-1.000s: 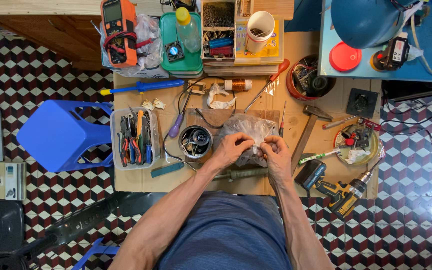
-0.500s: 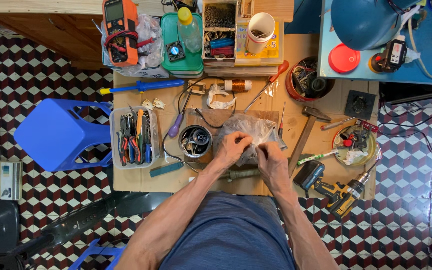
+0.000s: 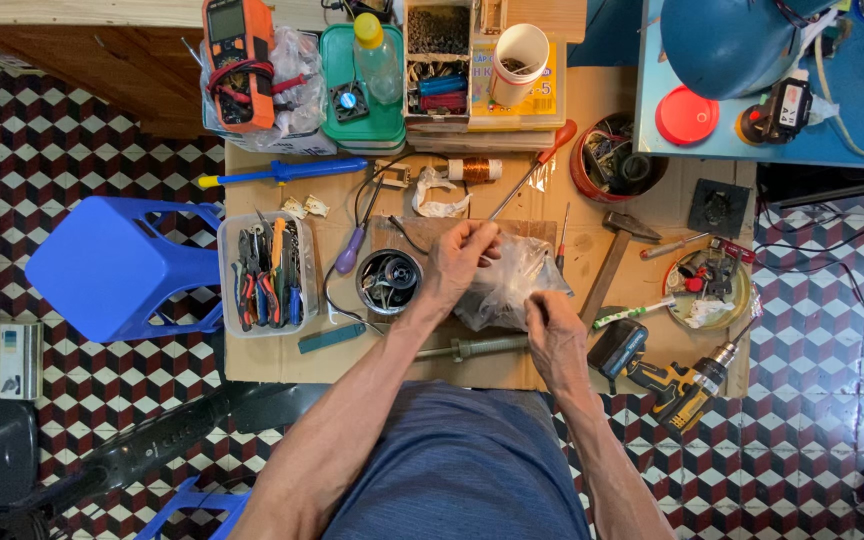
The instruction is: The person works at a cluttered workbench, handling small electronic components and wires. They use a screwdriver to manipulate a cylindrical device, then retrieve a plastic bag from under a stool and unpack a small blue component. The person continues to handle and inspect various small parts and tools on the table.
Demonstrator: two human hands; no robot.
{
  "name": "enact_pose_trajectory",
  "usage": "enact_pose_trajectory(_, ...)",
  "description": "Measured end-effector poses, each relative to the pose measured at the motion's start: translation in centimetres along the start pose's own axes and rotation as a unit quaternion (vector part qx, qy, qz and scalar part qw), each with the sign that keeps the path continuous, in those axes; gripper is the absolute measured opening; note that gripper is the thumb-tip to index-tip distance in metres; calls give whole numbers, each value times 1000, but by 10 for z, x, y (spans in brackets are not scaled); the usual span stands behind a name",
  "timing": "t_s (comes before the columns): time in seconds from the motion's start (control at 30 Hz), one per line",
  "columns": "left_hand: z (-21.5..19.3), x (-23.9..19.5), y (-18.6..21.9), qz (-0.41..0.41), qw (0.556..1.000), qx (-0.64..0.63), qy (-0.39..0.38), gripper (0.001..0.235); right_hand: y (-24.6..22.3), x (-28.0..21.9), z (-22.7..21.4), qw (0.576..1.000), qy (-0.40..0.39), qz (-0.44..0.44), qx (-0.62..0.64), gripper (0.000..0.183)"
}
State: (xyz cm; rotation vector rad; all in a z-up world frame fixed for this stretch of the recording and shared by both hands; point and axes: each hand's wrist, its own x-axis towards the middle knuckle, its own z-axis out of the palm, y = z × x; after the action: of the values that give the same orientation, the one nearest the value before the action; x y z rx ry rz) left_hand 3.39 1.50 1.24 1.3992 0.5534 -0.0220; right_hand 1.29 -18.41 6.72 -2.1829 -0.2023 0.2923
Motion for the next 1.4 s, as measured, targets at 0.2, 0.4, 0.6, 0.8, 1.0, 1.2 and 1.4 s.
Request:
enact_pose_trajectory(0.2,0,-27,-23,271,900,336,-69,32,-19,28,6,996,15,-68,63,13)
enact_pose_trajectory(0.4,3,-36,-24,204,916,345,-16,14,-5,26,-11,977,57,107,176,24)
enact_pose_trajectory(0.6,-10,-42,-3,244,900,361,-32,11,27,21,29,988,67,-86,-107,26)
enact_pose_trajectory(0.8,-32,-23,8,190,890,412,36,13,73,0,-6,971,171,136,-94,24)
enact_pose_trajectory(1.0,-12,-15,5,196,845,495,-41,24,51,-8,-23,946,246,200,60,20)
enact_pose_trajectory(1.2,-5,-20,41,347,799,491,0,16,-3,23,1,993,26,-111,24,16)
enact_pose_trajectory(1.4,7,-33,105,352,830,431,40,13,27,38,-9,966,-67,-103,-229,21)
